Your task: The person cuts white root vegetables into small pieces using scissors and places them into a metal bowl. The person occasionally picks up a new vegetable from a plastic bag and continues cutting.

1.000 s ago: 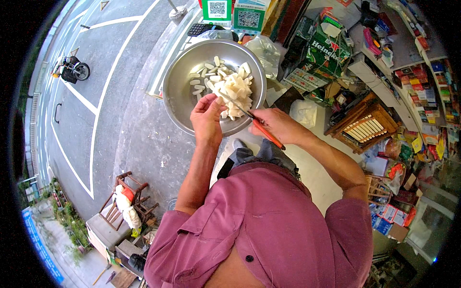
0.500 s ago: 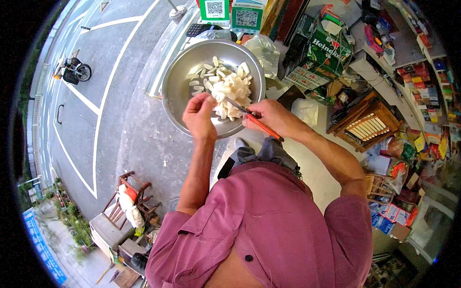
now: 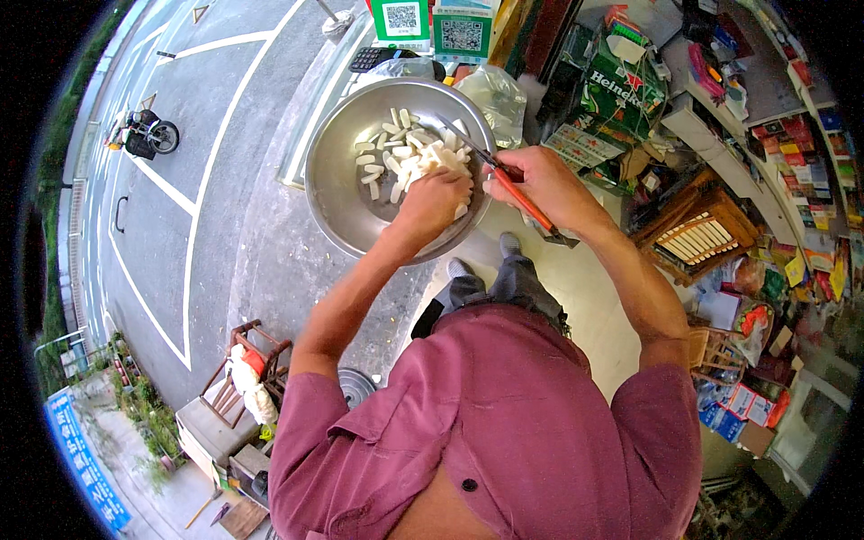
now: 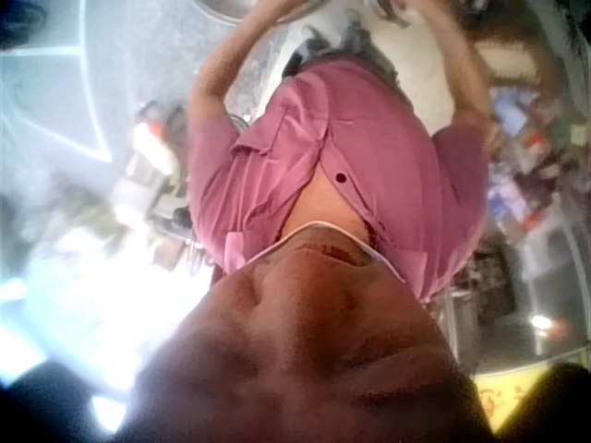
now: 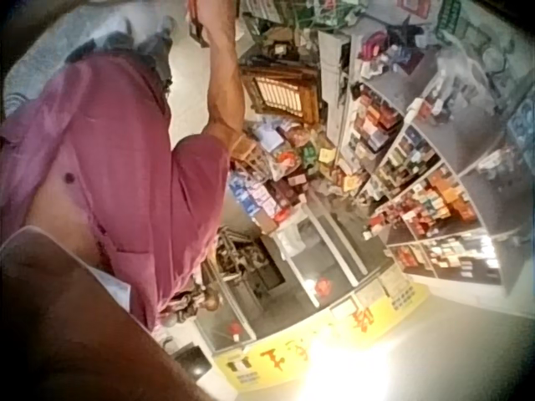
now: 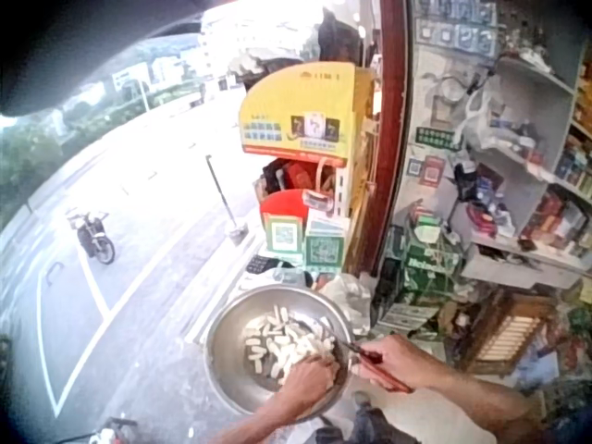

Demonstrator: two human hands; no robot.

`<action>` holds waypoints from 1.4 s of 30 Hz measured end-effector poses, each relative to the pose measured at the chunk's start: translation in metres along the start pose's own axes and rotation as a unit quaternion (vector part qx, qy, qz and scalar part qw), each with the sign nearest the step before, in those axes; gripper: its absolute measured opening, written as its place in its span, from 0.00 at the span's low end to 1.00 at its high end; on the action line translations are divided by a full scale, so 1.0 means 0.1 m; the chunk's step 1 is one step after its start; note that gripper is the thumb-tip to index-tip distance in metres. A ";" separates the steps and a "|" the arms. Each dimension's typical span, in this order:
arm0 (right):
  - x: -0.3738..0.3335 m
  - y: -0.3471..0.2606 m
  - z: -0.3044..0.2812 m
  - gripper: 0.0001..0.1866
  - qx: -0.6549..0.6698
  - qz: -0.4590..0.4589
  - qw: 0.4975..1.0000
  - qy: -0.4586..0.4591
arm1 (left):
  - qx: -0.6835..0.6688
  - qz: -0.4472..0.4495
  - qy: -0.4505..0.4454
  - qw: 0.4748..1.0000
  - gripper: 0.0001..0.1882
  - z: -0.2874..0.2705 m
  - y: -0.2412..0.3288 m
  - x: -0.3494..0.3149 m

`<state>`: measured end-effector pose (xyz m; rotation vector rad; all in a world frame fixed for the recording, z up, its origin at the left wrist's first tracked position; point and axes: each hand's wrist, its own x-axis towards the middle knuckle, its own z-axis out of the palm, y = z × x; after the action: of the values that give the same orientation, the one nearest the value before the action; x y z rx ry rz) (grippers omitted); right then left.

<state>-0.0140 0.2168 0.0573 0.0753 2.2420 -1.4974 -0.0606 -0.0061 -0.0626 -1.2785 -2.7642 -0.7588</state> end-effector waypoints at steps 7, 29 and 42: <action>0.00 0.35 0.03 0.15 0.006 -0.042 0.999 -0.006 | 0.257 0.088 -0.176 0.946 0.11 -0.06 0.13 0.20; 0.11 0.31 0.04 0.16 0.061 0.021 0.997 -0.051 | -0.513 -0.254 0.282 0.770 0.10 -0.92 -0.94 -0.44; 0.22 0.22 0.12 0.17 0.061 0.009 0.996 -0.067 | -0.500 -0.376 0.204 0.753 0.20 -0.73 -1.01 -0.45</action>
<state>-0.0241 0.2112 0.0260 0.0300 2.0387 -1.5805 -0.1174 -0.1250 -0.0500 0.2477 -2.3571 -2.3957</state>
